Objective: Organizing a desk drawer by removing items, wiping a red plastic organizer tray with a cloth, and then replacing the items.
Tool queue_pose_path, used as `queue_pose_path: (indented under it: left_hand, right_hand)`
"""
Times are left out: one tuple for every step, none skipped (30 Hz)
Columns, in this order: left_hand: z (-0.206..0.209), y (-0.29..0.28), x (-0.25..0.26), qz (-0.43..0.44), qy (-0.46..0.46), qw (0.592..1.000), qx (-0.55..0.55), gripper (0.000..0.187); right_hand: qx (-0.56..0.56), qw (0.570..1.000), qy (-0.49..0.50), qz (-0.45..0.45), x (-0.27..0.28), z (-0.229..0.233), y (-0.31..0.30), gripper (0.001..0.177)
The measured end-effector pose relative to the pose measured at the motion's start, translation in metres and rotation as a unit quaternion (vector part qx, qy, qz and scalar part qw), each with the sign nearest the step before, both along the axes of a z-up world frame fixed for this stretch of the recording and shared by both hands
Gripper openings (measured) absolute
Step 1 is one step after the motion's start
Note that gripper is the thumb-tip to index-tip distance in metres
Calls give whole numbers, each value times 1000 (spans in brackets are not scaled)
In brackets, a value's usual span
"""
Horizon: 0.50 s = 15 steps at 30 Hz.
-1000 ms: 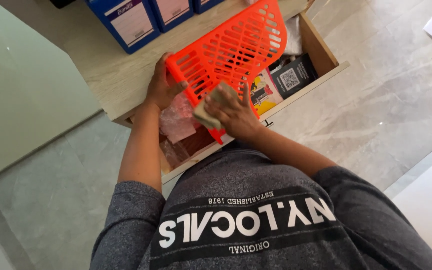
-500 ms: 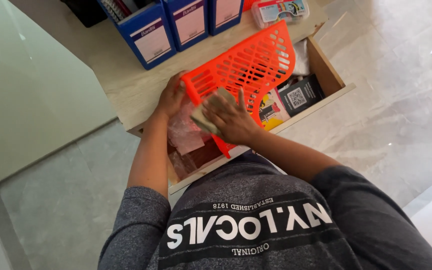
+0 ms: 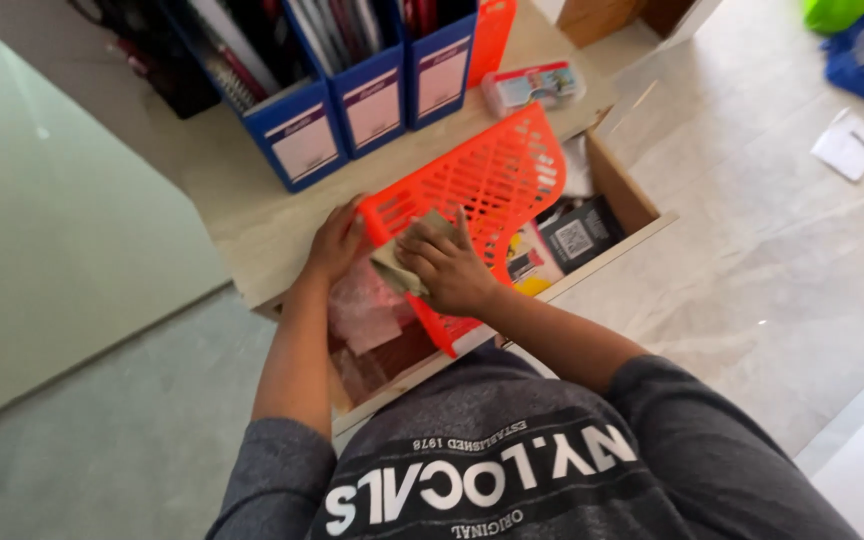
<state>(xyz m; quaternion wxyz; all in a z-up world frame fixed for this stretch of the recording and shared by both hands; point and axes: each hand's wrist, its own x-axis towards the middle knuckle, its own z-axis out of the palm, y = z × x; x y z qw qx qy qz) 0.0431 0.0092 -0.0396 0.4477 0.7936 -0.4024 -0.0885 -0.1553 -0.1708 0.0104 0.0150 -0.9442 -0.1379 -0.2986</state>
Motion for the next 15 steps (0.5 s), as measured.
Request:
queue_pose_path:
  left_hand:
    - [1,0,-2,5,11,1000,10,57]
    - [4,2,-1,10,18,1000,22,62]
    - [0,2,-2,7,13,1000,18,62]
    - [-3,3,0,1,9,1000,20,69]
    - [-6,3,1,-4,4,1000,22,75]
    - [-6,5,-1,-7,-1,1000,20,75]
    - [-7,6,-3,2,0,1000,24,84]
    - [-11,6,-8,7,4,1000,29,94]
    - [-2,2,-6,1,2,1000,29,94]
    - [5,0,-11,11,16,999,43,99]
    - [11,-1,-15,21,30,998,58,111]
    - [13,-3,-19,17,31,998,57,111]
    - [15,-4,-23,31,22,997,70,114]
    - [19,-3,-27,48,13,995,84,116]
    - [20,-3,-29,46,13,995,82,116]
  right_hand:
    - [-28,1000,6,-8,9,7,-7,45]
    - [-54,998,10,-15,20,14,-13,44]
    - [-59,998,5,-18,27,12,-27,44]
    - [-8,997,31,-70,36,11,-40,51]
    - [44,990,56,-121,45,11,-53,60]
    - [43,990,51,-123,49,23,-46,60]
    - [41,988,58,-136,52,34,-38,57]
    - [41,985,67,-152,53,43,-31,57]
    - [41,985,65,-158,56,34,-25,57]
    - [39,993,34,-104,56,24,-18,61]
    - [37,998,2,-50,55,13,-10,67]
    - [35,998,3,-54,54,16,-9,67]
    - [26,999,-16,-38,52,19,-7,69]
    - [18,999,-37,-20,52,22,-3,72]
    - [16,999,-36,-22,47,34,-12,72]
